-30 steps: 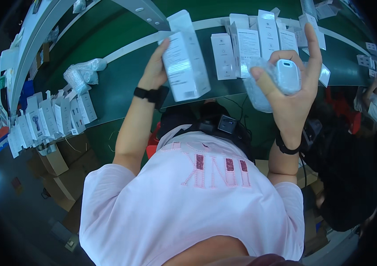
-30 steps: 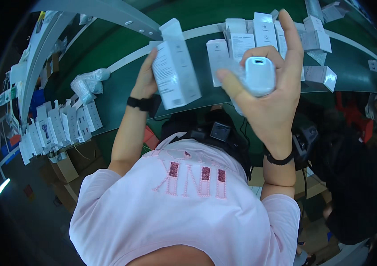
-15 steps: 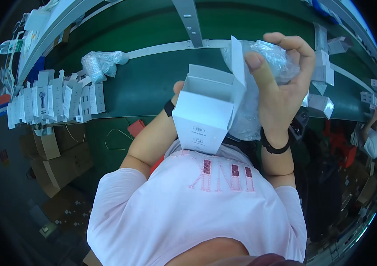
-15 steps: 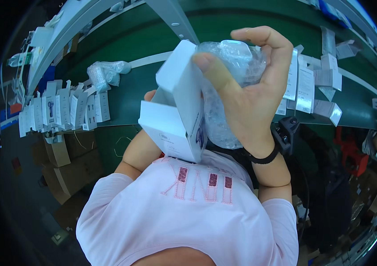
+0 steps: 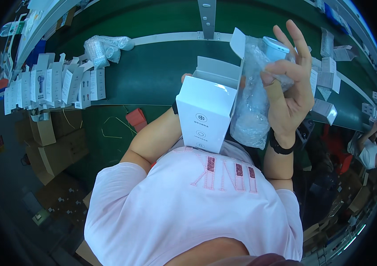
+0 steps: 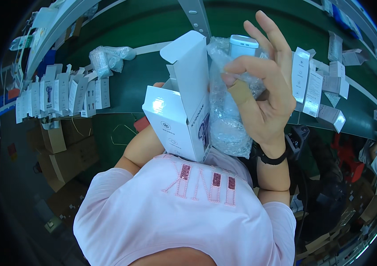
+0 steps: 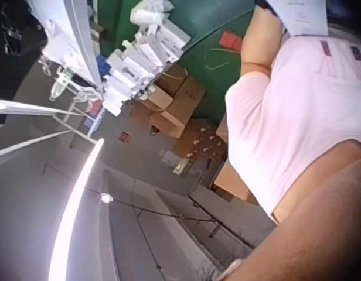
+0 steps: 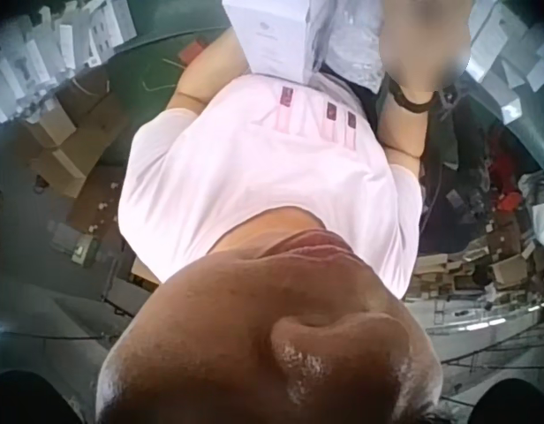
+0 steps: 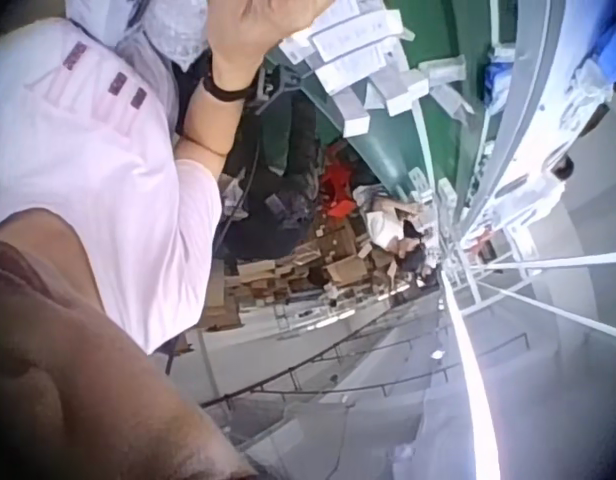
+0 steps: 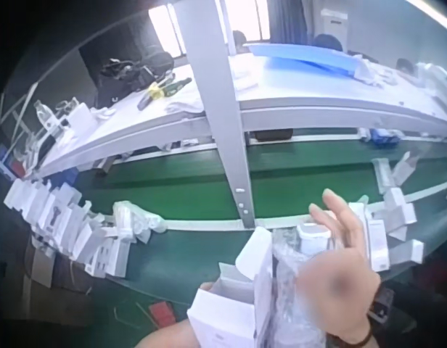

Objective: Packaging bottles into bubble wrap sleeves and placing them into cardboard boxes on an assembly line.

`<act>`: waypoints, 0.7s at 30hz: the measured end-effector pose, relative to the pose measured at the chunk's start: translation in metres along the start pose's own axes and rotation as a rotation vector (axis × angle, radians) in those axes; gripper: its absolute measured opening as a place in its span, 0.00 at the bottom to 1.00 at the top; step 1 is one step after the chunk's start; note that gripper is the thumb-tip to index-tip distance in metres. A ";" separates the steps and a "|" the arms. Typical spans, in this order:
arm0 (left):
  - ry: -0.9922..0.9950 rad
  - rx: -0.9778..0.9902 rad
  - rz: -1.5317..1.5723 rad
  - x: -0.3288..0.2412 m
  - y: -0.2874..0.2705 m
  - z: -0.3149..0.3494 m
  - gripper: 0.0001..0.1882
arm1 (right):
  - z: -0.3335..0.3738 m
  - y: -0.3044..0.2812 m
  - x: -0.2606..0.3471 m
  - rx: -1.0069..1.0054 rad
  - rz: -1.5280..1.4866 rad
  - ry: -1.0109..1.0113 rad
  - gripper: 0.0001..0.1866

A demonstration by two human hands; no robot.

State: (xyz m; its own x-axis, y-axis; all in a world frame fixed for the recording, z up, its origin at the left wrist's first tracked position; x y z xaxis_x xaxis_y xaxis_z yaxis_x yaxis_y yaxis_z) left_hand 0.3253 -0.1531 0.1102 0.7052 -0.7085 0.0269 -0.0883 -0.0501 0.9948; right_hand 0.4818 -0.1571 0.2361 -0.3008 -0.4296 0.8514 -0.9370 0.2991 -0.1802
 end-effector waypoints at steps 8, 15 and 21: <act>-0.045 -0.449 0.153 -0.008 -0.018 0.020 0.42 | 0.003 -0.001 0.001 -0.086 -0.168 0.095 0.25; -0.047 -0.122 -0.305 -0.021 -0.023 0.009 0.49 | -0.003 0.025 -0.027 0.175 -0.397 0.556 0.38; -0.160 -0.590 -0.730 -0.085 -0.095 0.041 0.29 | 0.046 0.014 -0.155 0.170 -0.631 1.296 0.24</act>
State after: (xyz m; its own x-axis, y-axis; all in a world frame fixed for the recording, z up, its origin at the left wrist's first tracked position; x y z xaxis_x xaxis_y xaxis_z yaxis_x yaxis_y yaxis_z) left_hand 0.2446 -0.1168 0.0094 0.3374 -0.7329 -0.5908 0.7361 -0.1857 0.6509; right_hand 0.5076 -0.1256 0.0790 0.4438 0.6360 0.6313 -0.8873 0.2132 0.4089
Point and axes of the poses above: each hand's wrist, its own z-axis away from the middle knuckle, its own y-axis out of the palm, x = y × z, the point moved 6 cm from there along -z, towards the middle knuckle, and after that the axes turned 14 degrees about y, right-handed, at the moved point
